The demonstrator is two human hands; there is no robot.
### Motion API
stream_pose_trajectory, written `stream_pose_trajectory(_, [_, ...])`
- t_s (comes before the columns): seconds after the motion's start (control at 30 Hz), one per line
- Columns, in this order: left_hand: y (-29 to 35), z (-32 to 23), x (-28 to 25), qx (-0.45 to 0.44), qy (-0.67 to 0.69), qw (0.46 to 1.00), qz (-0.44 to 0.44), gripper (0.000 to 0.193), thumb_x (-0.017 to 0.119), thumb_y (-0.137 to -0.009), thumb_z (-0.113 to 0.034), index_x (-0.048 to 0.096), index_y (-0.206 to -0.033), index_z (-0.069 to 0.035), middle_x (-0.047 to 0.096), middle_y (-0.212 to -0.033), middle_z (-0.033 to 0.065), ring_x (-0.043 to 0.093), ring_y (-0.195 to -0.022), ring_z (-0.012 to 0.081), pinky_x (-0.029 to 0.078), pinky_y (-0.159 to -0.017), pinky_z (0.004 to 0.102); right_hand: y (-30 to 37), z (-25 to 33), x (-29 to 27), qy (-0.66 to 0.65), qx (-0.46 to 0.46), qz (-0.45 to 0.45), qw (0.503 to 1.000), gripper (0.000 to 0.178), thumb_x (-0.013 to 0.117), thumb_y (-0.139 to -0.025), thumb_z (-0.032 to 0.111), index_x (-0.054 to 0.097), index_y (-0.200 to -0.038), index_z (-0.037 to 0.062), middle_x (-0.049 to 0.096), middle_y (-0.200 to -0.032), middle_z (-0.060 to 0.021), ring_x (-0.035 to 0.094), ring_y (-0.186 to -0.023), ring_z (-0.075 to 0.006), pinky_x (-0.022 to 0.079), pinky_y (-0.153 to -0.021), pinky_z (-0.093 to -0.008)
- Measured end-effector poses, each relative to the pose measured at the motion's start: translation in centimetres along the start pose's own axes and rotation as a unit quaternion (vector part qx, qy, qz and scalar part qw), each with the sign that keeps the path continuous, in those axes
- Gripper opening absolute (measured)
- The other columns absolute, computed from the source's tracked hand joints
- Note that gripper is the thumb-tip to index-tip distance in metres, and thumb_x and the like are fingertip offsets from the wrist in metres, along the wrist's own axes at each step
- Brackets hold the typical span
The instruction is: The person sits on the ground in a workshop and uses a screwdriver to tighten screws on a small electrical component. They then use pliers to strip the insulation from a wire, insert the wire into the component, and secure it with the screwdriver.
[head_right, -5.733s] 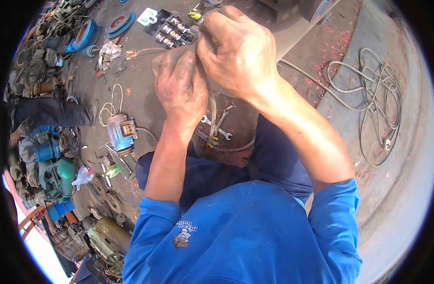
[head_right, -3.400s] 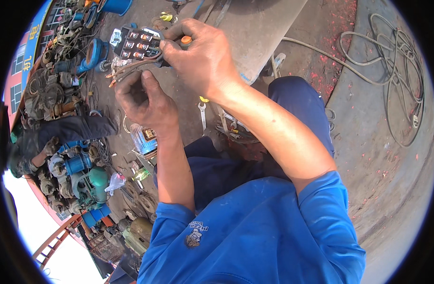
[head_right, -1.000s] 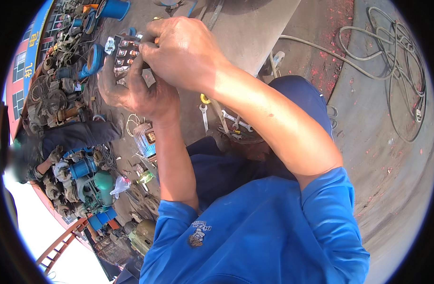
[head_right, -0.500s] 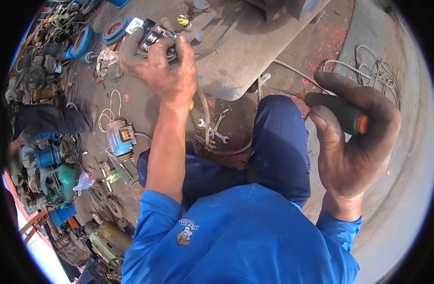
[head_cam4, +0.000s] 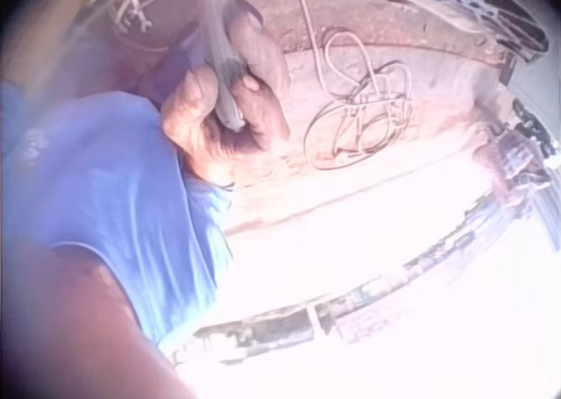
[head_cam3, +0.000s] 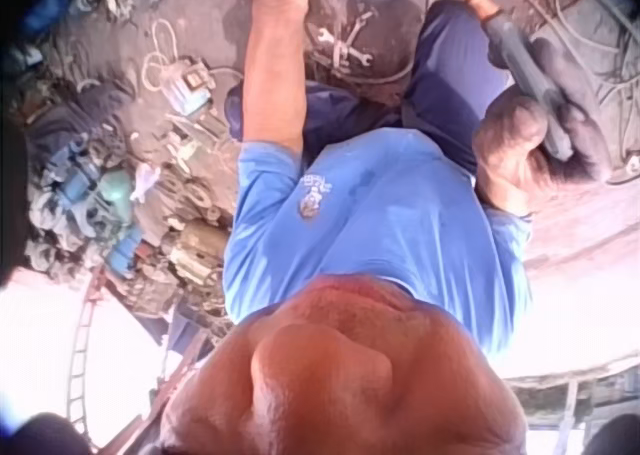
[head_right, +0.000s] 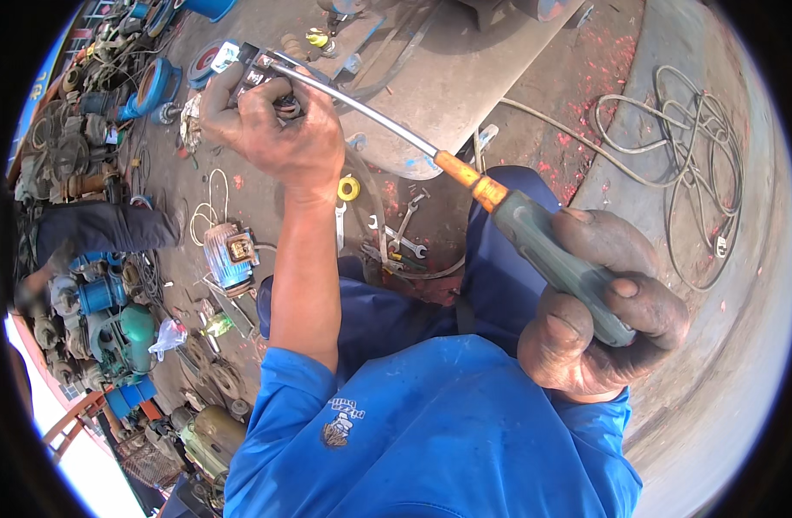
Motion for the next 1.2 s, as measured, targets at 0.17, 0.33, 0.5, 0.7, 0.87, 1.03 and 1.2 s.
stream_pose_trajectory(0.17, [-0.2, -0.1, 0.1, 0.019, -0.002, 1.0, 0.001, 0.023, 0.074, -0.07, -0.004, 0.056, -0.083, -0.011, 0.053, -0.119, 0.0209, 0.049, -0.117, 0.0383, 0.037, -0.1, 0.0525, 0.0, 0.0, 0.1, -0.018, 0.007, -0.006, 1.0, 0.042, 0.074, -0.098, 0.022, 0.046, -0.128, 0.0125, 0.067, -0.117, -0.0288, 0.066, -0.115, -0.0338, 0.058, -0.089, -0.0431])
stream_pose_trajectory(0.33, [-0.2, 0.0, 0.0, 0.016, -0.01, 1.0, 0.001, 0.023, 0.074, -0.071, -0.004, 0.056, -0.083, -0.011, 0.053, -0.119, 0.0198, 0.049, -0.117, 0.0378, 0.036, -0.1, 0.0524, 0.1, -0.1, 0.1, -0.015, 0.005, -0.007, 1.0, 0.043, 0.075, -0.097, 0.023, 0.046, -0.128, 0.0129, 0.068, -0.116, -0.0278, 0.067, -0.114, -0.0333, 0.058, -0.089, -0.0427])
stream_pose_trajectory(0.5, [-0.1, 0.0, 0.1, 0.018, -0.019, 1.0, 0.004, 0.023, 0.075, -0.071, -0.005, 0.056, -0.083, -0.012, 0.054, -0.119, 0.0189, 0.049, -0.119, 0.0374, 0.036, -0.101, 0.0524, 0.1, -0.1, -0.1, -0.002, 0.001, -0.007, 1.0, 0.044, 0.075, -0.097, 0.024, 0.046, -0.129, 0.0125, 0.069, -0.114, -0.0258, 0.068, -0.11, -0.0319, 0.058, -0.087, -0.0421])
stream_pose_trajectory(0.7, [-0.1, 0.0, 0.0, 0.02, -0.024, 0.999, 0.013, 0.024, 0.075, -0.072, -0.005, 0.055, -0.084, -0.012, 0.053, -0.119, 0.0178, 0.047, -0.119, 0.0367, 0.035, -0.101, 0.0522, 0.1, -0.1, 0.1, -0.01, -0.007, -0.03, 0.999, 0.044, 0.074, -0.098, 0.023, 0.046, -0.13, 0.0116, 0.069, -0.114, -0.0241, 0.069, -0.106, -0.0295, 0.058, -0.086, -0.0407])
stream_pose_trajectory(0.87, [-0.2, -0.1, 0.0, 0.035, -0.026, 0.999, 0.013, 0.026, 0.075, -0.072, -0.005, 0.055, -0.084, -0.013, 0.052, -0.119, 0.017, 0.047, -0.118, 0.036, 0.035, -0.1, 0.0523, 0.1, -0.1, 0.0, -0.015, -0.014, -0.03, 0.999, 0.043, 0.073, -0.098, 0.022, 0.046, -0.13, 0.0105, 0.068, -0.115, -0.0254, 0.07, -0.105, -0.0304, 0.059, -0.085, -0.0405])
stream_pose_trajectory(1.03, [-0.3, 0.0, -0.1, 0.018, -0.014, 1.0, 0.014, 0.025, 0.074, -0.069, -0.005, 0.054, -0.083, -0.013, 0.053, -0.118, 0.0164, 0.048, -0.118, 0.0345, 0.035, -0.1, 0.0518, 0.8, 0.2, 0.3, 0.005, -0.021, 0.029, 0.999, 0.037, 0.066, -0.102, 0.021, 0.046, -0.133, 0.0163, 0.063, -0.128, -0.0237, 0.068, -0.106, -0.0335, 0.062, -0.08, -0.0443])
stream_pose_trajectory(1.2, [-0.3, -0.2, 0.0, 0.012, -0.004, 1.0, 0.012, 0.024, 0.073, -0.069, -0.005, 0.054, -0.081, -0.013, 0.053, -0.117, 0.0159, 0.048, -0.118, 0.0341, 0.035, -0.1, 0.0513, 1.7, 0.3, 1.2, 0.012, -0.09, 0.06, 0.994, 0.035, 0.059, -0.105, 0.017, 0.043, -0.135, 0.0136, 0.059, -0.131, -0.0254, 0.068, -0.102, -0.0348, 0.063, -0.079, -0.0433])
Point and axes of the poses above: each hand's wrist, its own y-axis away from the middle knuckle, its own x-axis out of the palm, z = x × y, the point moved 5 cm from there along -y, towards the middle knuckle
